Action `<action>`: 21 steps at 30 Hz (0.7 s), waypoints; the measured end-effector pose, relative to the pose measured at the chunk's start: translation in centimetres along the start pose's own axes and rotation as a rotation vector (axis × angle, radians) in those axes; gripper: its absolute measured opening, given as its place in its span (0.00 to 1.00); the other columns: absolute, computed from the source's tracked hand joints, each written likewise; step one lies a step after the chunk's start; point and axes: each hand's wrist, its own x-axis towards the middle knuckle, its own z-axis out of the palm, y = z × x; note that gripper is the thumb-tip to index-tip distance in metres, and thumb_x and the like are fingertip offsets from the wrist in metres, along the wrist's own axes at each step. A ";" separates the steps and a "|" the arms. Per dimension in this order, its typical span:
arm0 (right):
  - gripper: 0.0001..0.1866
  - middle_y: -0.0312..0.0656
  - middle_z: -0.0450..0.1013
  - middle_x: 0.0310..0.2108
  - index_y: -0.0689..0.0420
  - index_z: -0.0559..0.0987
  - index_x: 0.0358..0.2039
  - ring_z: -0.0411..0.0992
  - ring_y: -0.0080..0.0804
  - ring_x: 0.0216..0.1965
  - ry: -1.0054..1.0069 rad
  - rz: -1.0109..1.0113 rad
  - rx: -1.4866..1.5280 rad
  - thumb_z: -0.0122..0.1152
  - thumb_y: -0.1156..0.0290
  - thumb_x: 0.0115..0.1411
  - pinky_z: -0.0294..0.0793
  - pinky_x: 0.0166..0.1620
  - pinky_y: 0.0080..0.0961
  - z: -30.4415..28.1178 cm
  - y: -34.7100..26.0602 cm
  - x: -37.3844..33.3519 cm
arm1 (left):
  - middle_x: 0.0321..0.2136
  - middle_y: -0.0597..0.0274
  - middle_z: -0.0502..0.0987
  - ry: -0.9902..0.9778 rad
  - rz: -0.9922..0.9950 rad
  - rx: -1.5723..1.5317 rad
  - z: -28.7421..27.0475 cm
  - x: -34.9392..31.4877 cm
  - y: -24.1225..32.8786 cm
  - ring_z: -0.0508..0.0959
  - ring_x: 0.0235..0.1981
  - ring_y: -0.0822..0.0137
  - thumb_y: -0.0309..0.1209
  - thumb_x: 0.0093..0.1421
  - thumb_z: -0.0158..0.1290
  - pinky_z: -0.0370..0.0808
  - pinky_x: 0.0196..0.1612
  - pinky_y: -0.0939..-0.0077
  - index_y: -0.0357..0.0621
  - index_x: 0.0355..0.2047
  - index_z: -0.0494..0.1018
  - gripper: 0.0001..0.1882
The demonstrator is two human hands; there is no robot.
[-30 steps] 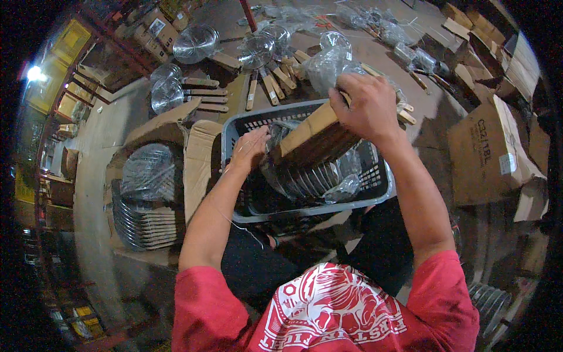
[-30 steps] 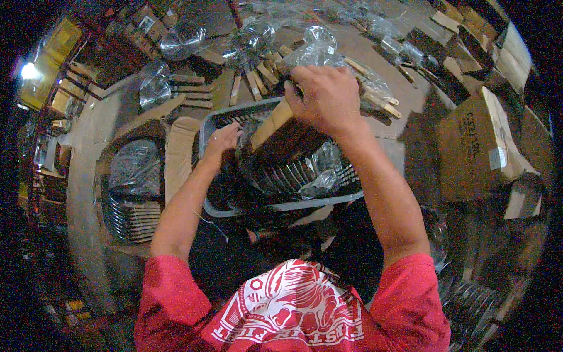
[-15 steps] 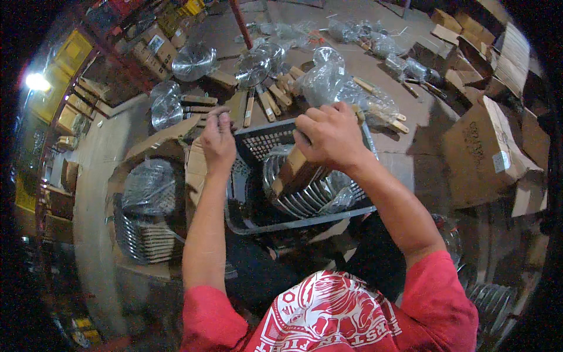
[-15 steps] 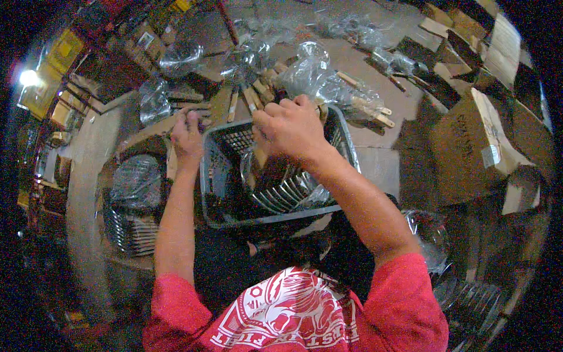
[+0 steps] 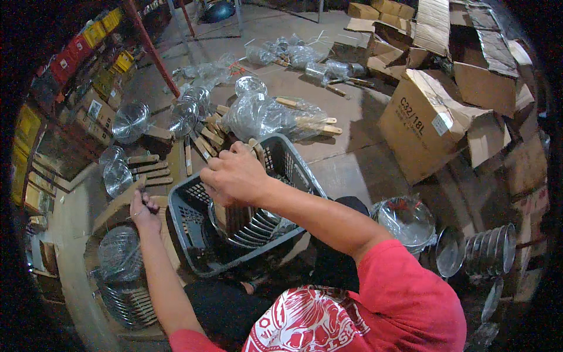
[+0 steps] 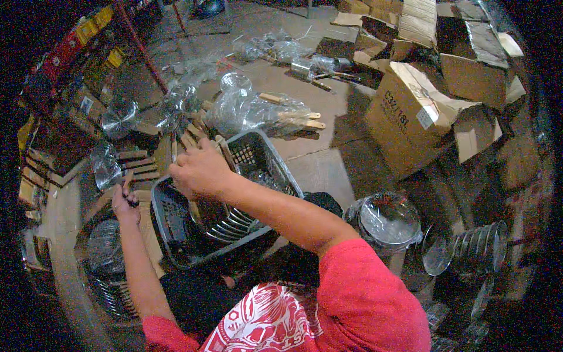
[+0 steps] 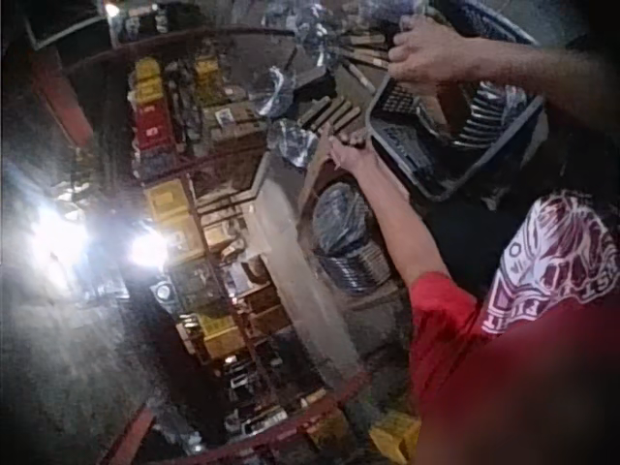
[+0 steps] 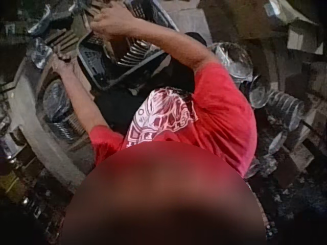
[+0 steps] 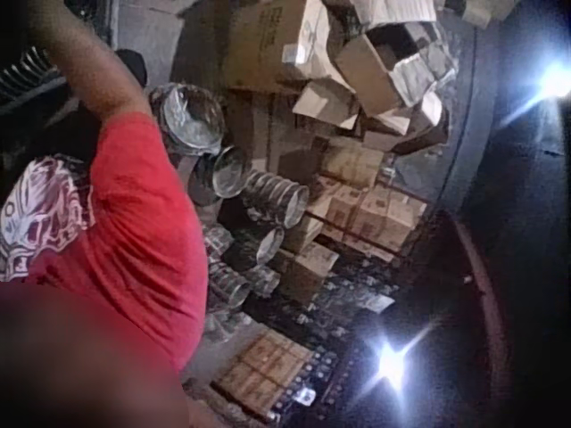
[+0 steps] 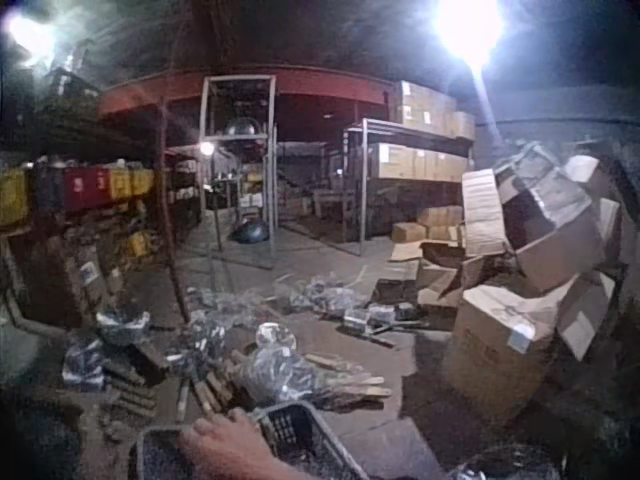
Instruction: The person sits on the floor and packs metal strainers with wooden handles into a gray plastic basket. They remove the strainers from plastic wrapping, stack them vertically in the basket, and adjust their position to fit more items.
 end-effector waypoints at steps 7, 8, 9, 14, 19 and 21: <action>0.10 0.33 0.72 0.24 0.47 0.75 0.24 0.74 0.33 0.30 0.049 0.010 0.029 0.64 0.58 0.47 0.63 0.37 0.38 0.7 0.2 -0.2 | 0.18 0.75 0.57 0.173 -0.102 -0.092 -8.3 7.2 -1.6 0.56 0.15 0.77 0.39 0.69 0.48 0.55 0.19 0.80 0.53 0.27 0.63 0.13; 0.10 0.33 0.72 0.24 0.48 0.75 0.24 0.74 0.33 0.30 0.076 -0.005 -0.001 0.64 0.58 0.47 0.64 0.37 0.39 0.8 0.2 -0.2 | 0.18 0.76 0.57 0.262 -0.099 0.032 -10.2 8.5 -1.3 0.56 0.15 0.77 0.40 0.70 0.45 0.54 0.18 0.81 0.53 0.28 0.62 0.13; 0.10 0.33 0.72 0.25 0.48 0.75 0.24 0.74 0.33 0.30 0.087 -0.013 -0.024 0.64 0.58 0.47 0.64 0.37 0.39 0.8 0.1 -0.2 | 0.18 0.76 0.57 0.326 -0.087 -0.082 -12.2 9.7 -1.4 0.56 0.15 0.77 0.40 0.70 0.44 0.54 0.18 0.80 0.53 0.28 0.62 0.13; 0.10 0.34 0.73 0.25 0.48 0.76 0.25 0.74 0.33 0.31 0.099 0.017 0.007 0.64 0.58 0.48 0.65 0.38 0.39 0.6 -0.5 -0.4 | 0.21 0.70 0.60 0.276 0.001 -0.321 -21.8 13.4 -1.7 0.58 0.17 0.72 0.38 0.69 0.41 0.57 0.20 0.77 0.50 0.30 0.62 0.11; 0.10 0.36 0.73 0.27 0.50 0.78 0.31 0.74 0.35 0.33 0.017 -0.014 0.020 0.63 0.60 0.49 0.66 0.41 0.42 1.1 -1.1 -0.4 | 0.32 0.62 0.70 0.529 0.151 -0.225 -19.7 11.8 0.8 0.67 0.23 0.66 0.40 0.67 0.42 0.63 0.23 0.68 0.47 0.38 0.68 0.12; 0.11 0.37 0.74 0.29 0.50 0.78 0.32 0.74 0.35 0.35 -0.028 -0.006 0.066 0.63 0.60 0.50 0.66 0.43 0.43 1.6 -1.6 -0.5 | 0.45 0.56 0.71 0.444 0.065 -0.248 -9.4 10.1 4.9 0.70 0.39 0.60 0.42 0.67 0.41 0.66 0.41 0.60 0.44 0.50 0.67 0.18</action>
